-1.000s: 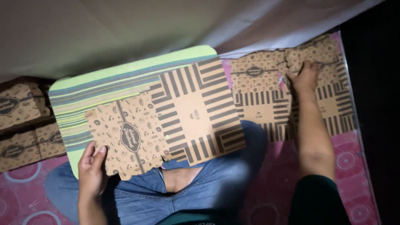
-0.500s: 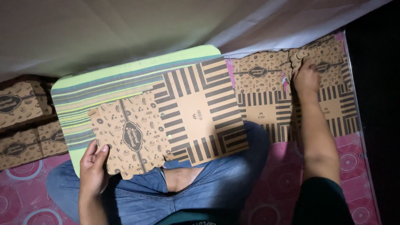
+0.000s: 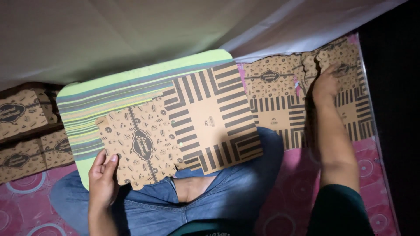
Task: Assembling a small cardboard box from a flat template by folding and tucking flaps.
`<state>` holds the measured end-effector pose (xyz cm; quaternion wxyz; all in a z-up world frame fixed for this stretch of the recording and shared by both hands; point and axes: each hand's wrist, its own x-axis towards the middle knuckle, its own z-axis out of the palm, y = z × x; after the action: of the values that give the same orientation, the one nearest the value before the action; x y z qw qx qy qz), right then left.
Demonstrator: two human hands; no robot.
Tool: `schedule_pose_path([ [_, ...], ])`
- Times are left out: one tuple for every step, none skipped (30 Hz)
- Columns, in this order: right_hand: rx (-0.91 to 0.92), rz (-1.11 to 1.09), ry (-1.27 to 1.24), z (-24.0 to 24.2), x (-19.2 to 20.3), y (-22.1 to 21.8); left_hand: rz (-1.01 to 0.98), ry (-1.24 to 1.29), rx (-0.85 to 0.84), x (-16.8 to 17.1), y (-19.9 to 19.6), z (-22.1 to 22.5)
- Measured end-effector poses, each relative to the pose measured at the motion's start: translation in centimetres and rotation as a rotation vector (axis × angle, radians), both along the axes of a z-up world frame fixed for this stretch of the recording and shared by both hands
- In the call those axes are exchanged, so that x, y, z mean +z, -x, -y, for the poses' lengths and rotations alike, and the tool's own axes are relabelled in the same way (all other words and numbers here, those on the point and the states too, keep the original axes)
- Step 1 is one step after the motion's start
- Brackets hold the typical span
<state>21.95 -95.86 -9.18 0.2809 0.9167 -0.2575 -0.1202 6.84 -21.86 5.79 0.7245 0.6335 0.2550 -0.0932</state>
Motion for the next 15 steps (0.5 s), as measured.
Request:
schedule_pose_path([
  [-0.003, 0.001, 0.007, 1.6, -1.3, 0.1, 0.001, 0.007, -0.003, -0.1, 0.0, 0.0],
  [0.085, 0.14, 0.191, 3.1, -2.6, 0.0, 0.016, 0.017, -0.011, -0.2, 0.0, -0.1],
  [0.17, 0.279, 0.375, 4.6, -3.9, 0.0, 0.031, 0.028, -0.019, -0.3, 0.0, -0.1],
  [0.173, 0.283, 0.382, 3.2, -1.7, -0.2, 0.035, 0.035, -0.016, -0.2, 0.0, 0.0],
  [0.189, 0.26, 0.434, 1.7, 0.4, -0.2, 0.034, 0.025, -0.011, -0.1, -0.1, 0.2],
  [0.202, 0.236, 0.486, 0.1, 2.5, -0.2, 0.034, 0.015, -0.008, 0.1, -0.1, 0.3],
  [0.204, 0.242, 0.492, -0.7, 1.9, -0.1, 0.04, 0.021, -0.005, -0.1, 0.0, 0.2],
  [0.267, 0.173, 0.607, -1.4, 1.4, 0.1, 0.053, 0.025, -0.015, -0.3, 0.0, 0.1],
  [0.329, 0.103, 0.722, -2.1, 0.8, 0.3, 0.067, 0.029, -0.025, -0.4, 0.0, 0.1],
  [0.326, 0.111, 0.73, -4.4, 0.4, 0.0, 0.077, 0.036, -0.025, -0.3, -0.1, 0.2],
  [0.366, 0.142, 0.7, -6.8, 0.1, -0.2, 0.076, 0.052, -0.019, -0.1, -0.2, 0.4],
  [0.409, 0.174, 0.669, -9.3, -0.4, -0.5, 0.077, 0.067, -0.01, 0.1, -0.2, 0.5],
  [0.409, 0.183, 0.677, -10.6, -2.5, -1.2, 0.087, 0.073, -0.008, -2.4, 0.0, -0.1],
  [0.416, 0.338, 0.548, -12.2, -5.0, -2.0, 0.132, 0.069, 0.015, -4.7, 0.3, -0.9],
  [0.424, 0.49, 0.416, -13.9, -7.4, -2.8, 0.178, 0.066, 0.038, -7.1, 0.5, -1.7],
])
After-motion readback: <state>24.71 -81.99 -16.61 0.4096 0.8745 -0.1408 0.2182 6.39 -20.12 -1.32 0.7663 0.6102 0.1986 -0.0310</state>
